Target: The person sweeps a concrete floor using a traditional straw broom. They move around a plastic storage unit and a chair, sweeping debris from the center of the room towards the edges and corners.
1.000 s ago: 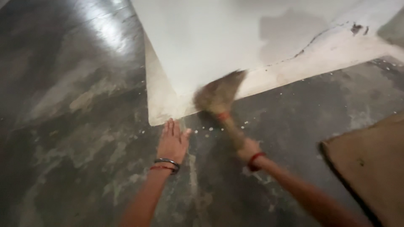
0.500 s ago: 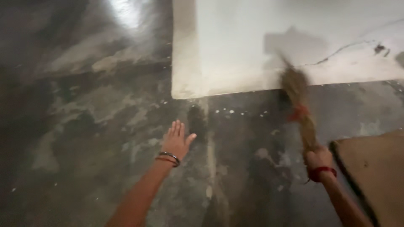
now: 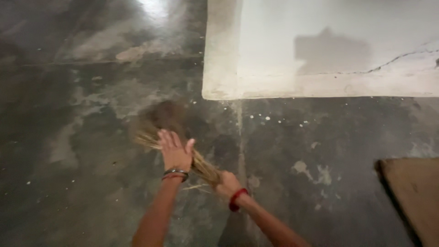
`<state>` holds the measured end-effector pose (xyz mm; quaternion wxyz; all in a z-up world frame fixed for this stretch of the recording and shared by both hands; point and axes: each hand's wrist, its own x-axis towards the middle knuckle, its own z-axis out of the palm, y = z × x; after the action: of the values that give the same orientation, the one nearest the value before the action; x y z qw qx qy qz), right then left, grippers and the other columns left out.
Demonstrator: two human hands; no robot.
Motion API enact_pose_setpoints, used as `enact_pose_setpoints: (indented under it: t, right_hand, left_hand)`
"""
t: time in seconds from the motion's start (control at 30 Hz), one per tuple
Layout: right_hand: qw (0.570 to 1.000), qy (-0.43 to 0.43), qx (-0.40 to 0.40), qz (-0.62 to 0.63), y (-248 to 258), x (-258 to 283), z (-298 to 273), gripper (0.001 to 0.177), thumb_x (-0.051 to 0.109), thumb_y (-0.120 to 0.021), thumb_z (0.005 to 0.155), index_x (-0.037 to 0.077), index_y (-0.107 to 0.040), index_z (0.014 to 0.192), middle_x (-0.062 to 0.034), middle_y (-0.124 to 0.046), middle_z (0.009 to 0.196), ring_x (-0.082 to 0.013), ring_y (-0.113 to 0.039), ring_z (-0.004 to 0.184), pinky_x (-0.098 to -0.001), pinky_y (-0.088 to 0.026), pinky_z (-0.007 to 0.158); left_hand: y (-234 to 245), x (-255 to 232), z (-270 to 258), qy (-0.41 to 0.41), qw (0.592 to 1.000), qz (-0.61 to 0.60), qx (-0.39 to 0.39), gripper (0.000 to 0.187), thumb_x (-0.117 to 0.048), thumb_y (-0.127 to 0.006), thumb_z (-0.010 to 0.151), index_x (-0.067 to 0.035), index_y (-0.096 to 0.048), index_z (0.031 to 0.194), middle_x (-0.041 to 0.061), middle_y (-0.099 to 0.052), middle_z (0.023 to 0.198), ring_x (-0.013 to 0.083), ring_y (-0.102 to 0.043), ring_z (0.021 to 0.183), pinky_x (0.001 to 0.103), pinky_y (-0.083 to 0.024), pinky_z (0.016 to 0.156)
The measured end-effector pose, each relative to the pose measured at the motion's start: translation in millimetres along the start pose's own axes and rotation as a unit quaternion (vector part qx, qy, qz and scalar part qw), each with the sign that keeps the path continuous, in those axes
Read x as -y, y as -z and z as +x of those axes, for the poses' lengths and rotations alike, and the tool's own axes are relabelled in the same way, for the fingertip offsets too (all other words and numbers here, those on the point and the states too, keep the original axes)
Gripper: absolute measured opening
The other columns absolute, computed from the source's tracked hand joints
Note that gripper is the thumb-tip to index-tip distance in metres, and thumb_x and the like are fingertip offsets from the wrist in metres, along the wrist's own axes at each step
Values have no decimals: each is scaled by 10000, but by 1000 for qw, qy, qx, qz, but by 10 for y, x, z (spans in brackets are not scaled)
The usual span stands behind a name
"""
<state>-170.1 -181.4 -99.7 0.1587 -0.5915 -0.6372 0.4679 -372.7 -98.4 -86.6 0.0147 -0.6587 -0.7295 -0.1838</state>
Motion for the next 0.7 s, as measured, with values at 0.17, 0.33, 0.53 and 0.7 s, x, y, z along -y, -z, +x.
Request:
enact_pose_setpoints:
  t: [0.17, 0.33, 0.53, 0.7]
  right_hand:
    - [977, 39, -122, 168, 415, -205, -176, 559, 179, -659, 895, 216, -591, 1449, -176, -715, 879, -215, -638, 767, -363, -568, 717]
    - [912, -34, -407, -27, 873, -1056, -85, 790, 116, -682, 868, 108, -398, 1605, -213, -709, 1020, -314, -671, 857, -433, -548, 717]
    - [921, -85, -340, 173, 671, -1113, 312, 327, 94, -742, 783, -67, -715, 1067, -161, -766, 902, -258, -719, 769, -387, -547, 702]
    - [961, -35, -58, 269, 375, -362, 482, 355, 28, -662, 744, -14, -709, 1093, -57, -708, 780, -206, -610, 626, -368, -476, 563]
  left_hand:
    - [734, 57, 32, -150, 973, -100, -145, 864, -519, -438, 1036, 107, -226, 1592, 307, -78, 1695, 432, -57, 1588, 541, -95, 1291]
    - [664, 43, 85, -162, 979, -65, -105, 879, -515, -436, 1028, 123, -203, 1587, 286, -83, 1696, 418, -65, 1586, 527, -106, 1295]
    - [-26, -52, -15, -117, 982, -125, -85, 834, -502, -422, 1056, 119, -220, 1575, 287, -91, 1697, 423, -83, 1586, 516, -116, 1289]
    - [-568, -256, 19, 33, 958, -284, 14, 871, -627, -287, 1025, 49, -286, 1574, 281, -162, 1681, 420, -163, 1533, 498, -203, 1205]
